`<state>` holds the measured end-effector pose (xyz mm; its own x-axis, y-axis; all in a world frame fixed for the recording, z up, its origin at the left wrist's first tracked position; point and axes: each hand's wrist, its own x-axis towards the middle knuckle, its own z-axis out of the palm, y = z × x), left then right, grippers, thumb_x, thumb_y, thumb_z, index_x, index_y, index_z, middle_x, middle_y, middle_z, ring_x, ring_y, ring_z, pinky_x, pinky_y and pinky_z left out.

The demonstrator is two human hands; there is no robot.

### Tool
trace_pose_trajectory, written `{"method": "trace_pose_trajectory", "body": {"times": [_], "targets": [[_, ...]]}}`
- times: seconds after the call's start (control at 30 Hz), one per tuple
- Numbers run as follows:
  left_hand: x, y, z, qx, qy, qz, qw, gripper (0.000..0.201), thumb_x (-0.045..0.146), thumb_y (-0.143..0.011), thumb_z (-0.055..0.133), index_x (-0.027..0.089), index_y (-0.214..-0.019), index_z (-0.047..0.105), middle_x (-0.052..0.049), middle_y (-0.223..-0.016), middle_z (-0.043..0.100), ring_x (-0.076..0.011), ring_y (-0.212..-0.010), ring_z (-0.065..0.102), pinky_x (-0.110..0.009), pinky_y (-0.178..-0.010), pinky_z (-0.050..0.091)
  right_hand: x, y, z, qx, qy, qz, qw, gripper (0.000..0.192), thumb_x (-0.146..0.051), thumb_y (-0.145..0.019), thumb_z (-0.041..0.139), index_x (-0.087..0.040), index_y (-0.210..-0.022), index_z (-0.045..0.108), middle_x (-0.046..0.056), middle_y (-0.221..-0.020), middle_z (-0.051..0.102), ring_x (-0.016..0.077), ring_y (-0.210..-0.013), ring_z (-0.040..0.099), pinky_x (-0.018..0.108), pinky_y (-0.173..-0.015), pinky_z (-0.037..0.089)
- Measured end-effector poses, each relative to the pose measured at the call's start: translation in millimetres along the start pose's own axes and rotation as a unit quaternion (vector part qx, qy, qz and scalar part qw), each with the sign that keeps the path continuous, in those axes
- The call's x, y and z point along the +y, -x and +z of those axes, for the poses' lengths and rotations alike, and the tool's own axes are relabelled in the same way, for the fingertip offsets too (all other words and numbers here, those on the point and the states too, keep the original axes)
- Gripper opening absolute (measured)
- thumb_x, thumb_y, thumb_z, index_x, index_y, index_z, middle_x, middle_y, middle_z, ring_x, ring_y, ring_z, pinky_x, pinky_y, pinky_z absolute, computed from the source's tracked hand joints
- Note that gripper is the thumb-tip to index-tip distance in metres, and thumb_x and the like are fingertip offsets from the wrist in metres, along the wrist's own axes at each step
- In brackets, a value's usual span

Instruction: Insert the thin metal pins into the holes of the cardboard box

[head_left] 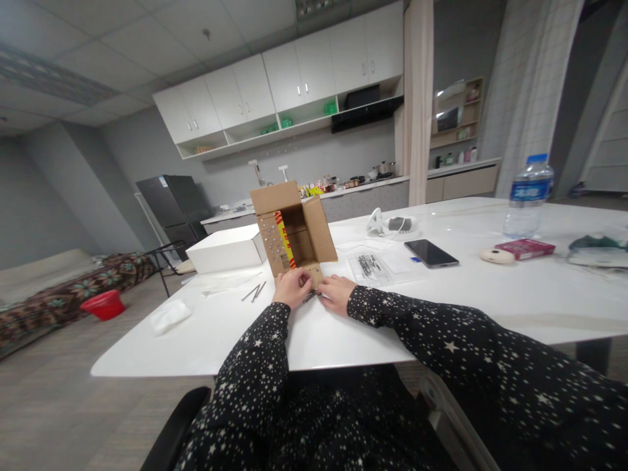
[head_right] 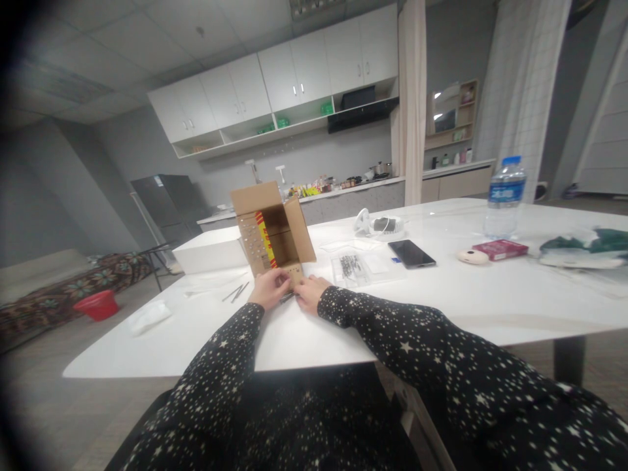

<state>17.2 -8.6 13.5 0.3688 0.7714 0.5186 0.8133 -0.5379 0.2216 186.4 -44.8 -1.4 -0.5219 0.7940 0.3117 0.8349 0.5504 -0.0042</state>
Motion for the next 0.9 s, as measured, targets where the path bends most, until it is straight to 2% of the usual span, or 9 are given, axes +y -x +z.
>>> {"method": "trace_pose_trajectory", "body": {"times": [0.27, 0.53, 0.9], "targets": [[-1.7, -0.6, -1.0, 0.004, -0.010, -0.029, 1.000, 0.013, 0.028, -0.079, 0.050, 0.022, -0.083, 0.061, -0.001, -0.085, 0.068, -0.0187, -0.087, 0.059, -0.033, -0.083, 0.039, 0.2, -0.7, 1.4, -0.002, -0.002, 0.001, 1.000, 0.025, -0.028, -0.086, 0.045, -0.021, -0.102, 0.063, 0.009, -0.101, 0.061, 0.0231, -0.092, 0.053, 0.033, -0.075, 0.041], [-9.8, -2.8, 6.4, 0.044, -0.034, -0.051, 0.997, 0.018, 0.029, -0.081, 0.050, 0.023, -0.096, 0.059, -0.003, -0.091, 0.062, -0.0209, -0.094, 0.057, -0.038, -0.087, 0.036, -0.1, -0.8, 2.0, 0.000, -0.003, 0.005, 1.000, 0.025, -0.028, -0.085, 0.045, -0.021, -0.101, 0.063, 0.008, -0.101, 0.060, 0.0230, -0.092, 0.053, 0.033, -0.075, 0.041], [-8.5, -3.9, 9.0, 0.032, -0.055, -0.029, 0.998, 0.020, 0.028, -0.089, 0.043, 0.023, -0.099, 0.059, -0.006, -0.100, 0.061, -0.0218, -0.099, 0.055, -0.039, -0.087, 0.035, -0.2, -1.1, 3.1, 0.001, -0.005, 0.006, 1.000, 0.024, -0.027, -0.086, 0.046, -0.022, -0.101, 0.064, 0.007, -0.102, 0.060, 0.0223, -0.094, 0.052, 0.033, -0.078, 0.040]]}}
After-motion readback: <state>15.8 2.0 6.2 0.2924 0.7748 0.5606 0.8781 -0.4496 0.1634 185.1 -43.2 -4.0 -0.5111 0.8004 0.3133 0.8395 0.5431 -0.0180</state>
